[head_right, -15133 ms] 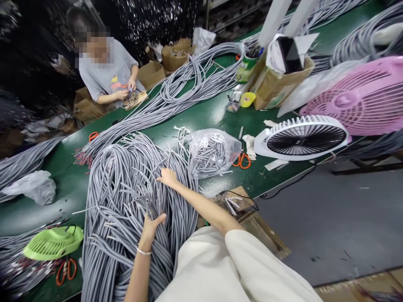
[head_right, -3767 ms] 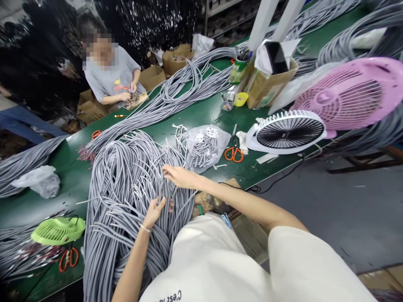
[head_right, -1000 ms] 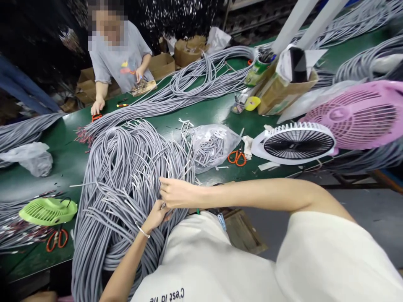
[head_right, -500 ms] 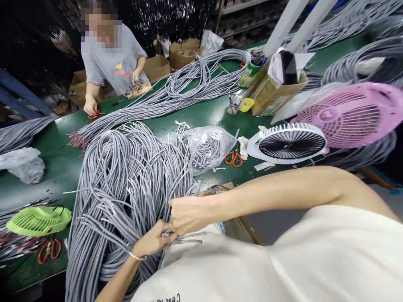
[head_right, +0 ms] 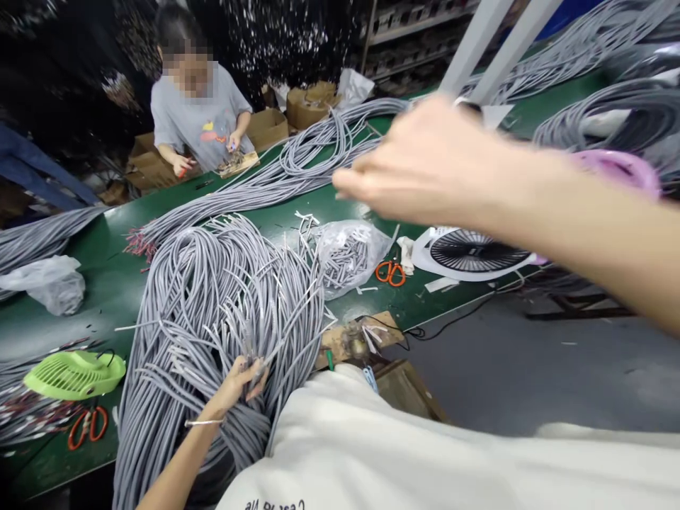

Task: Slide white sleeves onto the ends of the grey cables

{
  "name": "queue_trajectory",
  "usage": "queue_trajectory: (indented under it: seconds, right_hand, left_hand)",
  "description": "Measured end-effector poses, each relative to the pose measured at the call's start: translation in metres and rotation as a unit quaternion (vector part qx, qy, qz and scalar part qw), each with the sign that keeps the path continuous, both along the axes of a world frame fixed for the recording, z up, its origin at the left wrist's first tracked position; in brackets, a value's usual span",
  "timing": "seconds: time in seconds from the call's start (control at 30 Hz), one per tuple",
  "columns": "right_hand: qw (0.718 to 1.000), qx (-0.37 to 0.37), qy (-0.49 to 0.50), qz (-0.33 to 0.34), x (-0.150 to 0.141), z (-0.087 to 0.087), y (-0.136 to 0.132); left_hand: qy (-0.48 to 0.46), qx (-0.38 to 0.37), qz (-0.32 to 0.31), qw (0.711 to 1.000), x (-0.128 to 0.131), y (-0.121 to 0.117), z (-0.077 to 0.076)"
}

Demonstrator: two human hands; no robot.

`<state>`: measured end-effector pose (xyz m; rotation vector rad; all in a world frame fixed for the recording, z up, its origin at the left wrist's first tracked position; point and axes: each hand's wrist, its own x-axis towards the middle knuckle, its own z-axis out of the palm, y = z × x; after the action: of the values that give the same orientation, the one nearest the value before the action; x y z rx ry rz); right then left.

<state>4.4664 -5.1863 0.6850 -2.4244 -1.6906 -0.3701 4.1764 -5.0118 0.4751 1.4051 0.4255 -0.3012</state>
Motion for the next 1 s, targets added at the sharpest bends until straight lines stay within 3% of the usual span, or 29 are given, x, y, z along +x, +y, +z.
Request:
queue_trajectory:
  seconds: [0.07, 0.1, 0.2, 0.27, 0.37, 0.47, 0.73, 1.0]
  right_hand:
    - [0.988, -0.146, -0.050, -0.018, 0.027, -0.037, -0.003]
    - [0.984, -0.167, -0.053, -0.023, 0.032, -0.063, -0.001]
    - [0.994, -0.079, -0.069, 0.004, 0.015, -0.132, 0.012]
    - [0.995, 0.027, -0.063, 0.078, -0.013, -0.151, 0.024]
    - [0.960, 0.076, -0.050, 0.264, -0.056, -0.143, 0.040]
    - [0.928, -0.020, -0.042, 0.369, -0.082, -0.130, 0.050]
    - [0.865, -0.225, 0.061, 0.445, -0.103, -0.145, 0.042]
    - [0.850, -0.299, 0.089, 0.424, -0.112, -0.137, 0.040]
  left_hand:
    - [0.014, 0.004, 0.000, 1.000, 0.014, -0.003, -0.004]
    - [0.018, 0.010, 0.001, 1.000, 0.019, -0.006, -0.005]
    - [0.011, 0.032, 0.000, 0.999, 0.027, -0.014, -0.005]
    - [0.005, 0.041, -0.005, 0.999, 0.027, -0.016, -0.004]
    - [0.012, 0.051, -0.009, 0.999, 0.025, -0.019, -0.003]
    - [0.021, 0.047, -0.016, 0.999, 0.023, -0.023, -0.001]
    - [0.025, 0.117, -0.117, 0.986, 0.021, -0.036, 0.004]
    - [-0.003, 0.185, -0.176, 0.967, 0.024, -0.040, 0.007]
